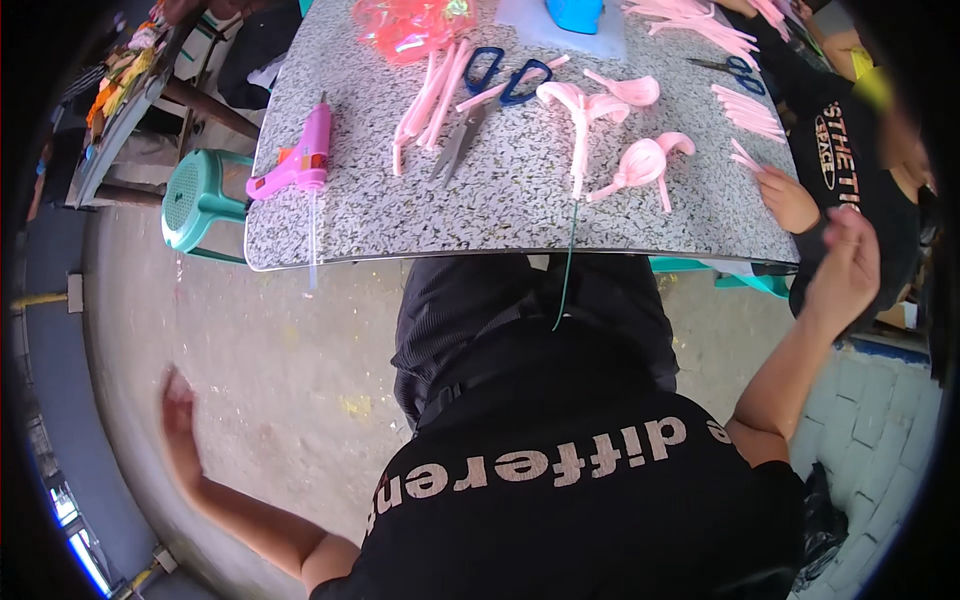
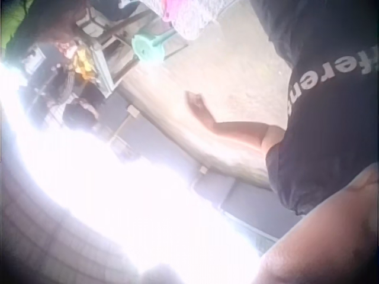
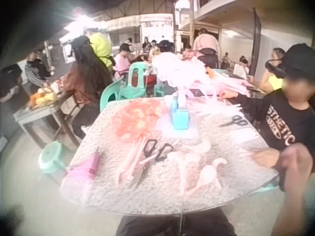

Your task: The person assembles pink ribbon petals into a flower shape by applying glue with a hot glue gun and attaching them to a wire. They pick up petals from the table, apply adhesive to the base, and press them onto the floral structure while using scissors to cut materials.

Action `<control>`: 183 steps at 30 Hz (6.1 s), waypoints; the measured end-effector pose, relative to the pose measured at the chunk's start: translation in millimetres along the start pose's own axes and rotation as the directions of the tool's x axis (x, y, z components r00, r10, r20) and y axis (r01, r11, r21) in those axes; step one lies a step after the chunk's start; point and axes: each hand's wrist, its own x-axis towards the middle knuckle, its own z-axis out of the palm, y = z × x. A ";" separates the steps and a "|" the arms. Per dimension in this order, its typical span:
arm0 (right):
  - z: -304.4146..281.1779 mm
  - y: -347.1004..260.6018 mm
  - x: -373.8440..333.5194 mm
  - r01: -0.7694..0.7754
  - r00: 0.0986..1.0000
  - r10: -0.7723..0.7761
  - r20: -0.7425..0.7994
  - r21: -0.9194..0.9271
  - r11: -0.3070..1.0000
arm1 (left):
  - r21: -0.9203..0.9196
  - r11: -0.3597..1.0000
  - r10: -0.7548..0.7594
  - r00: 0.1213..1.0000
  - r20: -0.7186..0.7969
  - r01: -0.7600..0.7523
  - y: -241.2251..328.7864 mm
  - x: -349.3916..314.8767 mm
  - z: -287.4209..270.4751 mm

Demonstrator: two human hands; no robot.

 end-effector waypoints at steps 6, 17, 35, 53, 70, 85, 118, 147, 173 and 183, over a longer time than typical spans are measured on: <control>140.9 -135.6 -86.8 -0.348 0.144 -0.509 0.849 0.525 0.777 | -0.896 -0.271 0.675 0.595 -0.437 -0.351 149.8 -0.9 68.8; 190.2 -135.7 -159.7 -0.170 0.049 -0.347 0.937 0.350 0.921 | -0.907 -0.404 0.662 0.648 -0.376 -0.114 52.4 33.4 -115.4; 180.9 -182.4 -126.9 0.431 0.417 -0.905 -0.081 0.895 0.118 | -0.830 0.457 0.263 0.843 0.468 0.318 136.3 20.2 110.4; 105.0 -3.5 -69.3 -0.726 0.475 0.486 0.733 0.014 0.688 | -0.438 0.858 0.505 0.595 0.626 -0.267 292.9 112.9 242.3; 114.1 -95.3 -44.9 -0.804 0.034 -0.087 0.996 0.079 0.589 | -0.246 0.521 0.848 0.462 0.260 -0.818 280.6 27.4 169.1; -78.8 77.0 -32.6 -0.402 0.880 0.469 0.076 -0.409 0.819 | 0.738 0.446 -0.644 0.754 -0.128 0.507 34.7 -43.2 -17.5; 105.3 -34.3 -42.5 -0.759 0.579 0.534 0.615 0.647 0.078 | -0.897 0.440 0.685 0.633 0.360 0.034 299.2 67.7 213.5; 95.7 -52.4 11.3 -0.855 0.516 -0.087 0.852 0.519 0.012 | -0.842 0.519 0.394 0.916 0.080 -0.150 323.1 15.7 196.2; 103.5 -91.5 -39.0 -0.570 0.750 -0.048 0.660 0.681 0.460 | -0.855 0.456 0.562 0.825 0.061 -0.247 279.7 22.1 174.2; 101.4 -89.2 -12.4 -0.703 0.699 0.093 0.709 0.657 0.271 | -0.992 0.123 0.594 0.801 0.074 0.000 288.5 28.7 187.0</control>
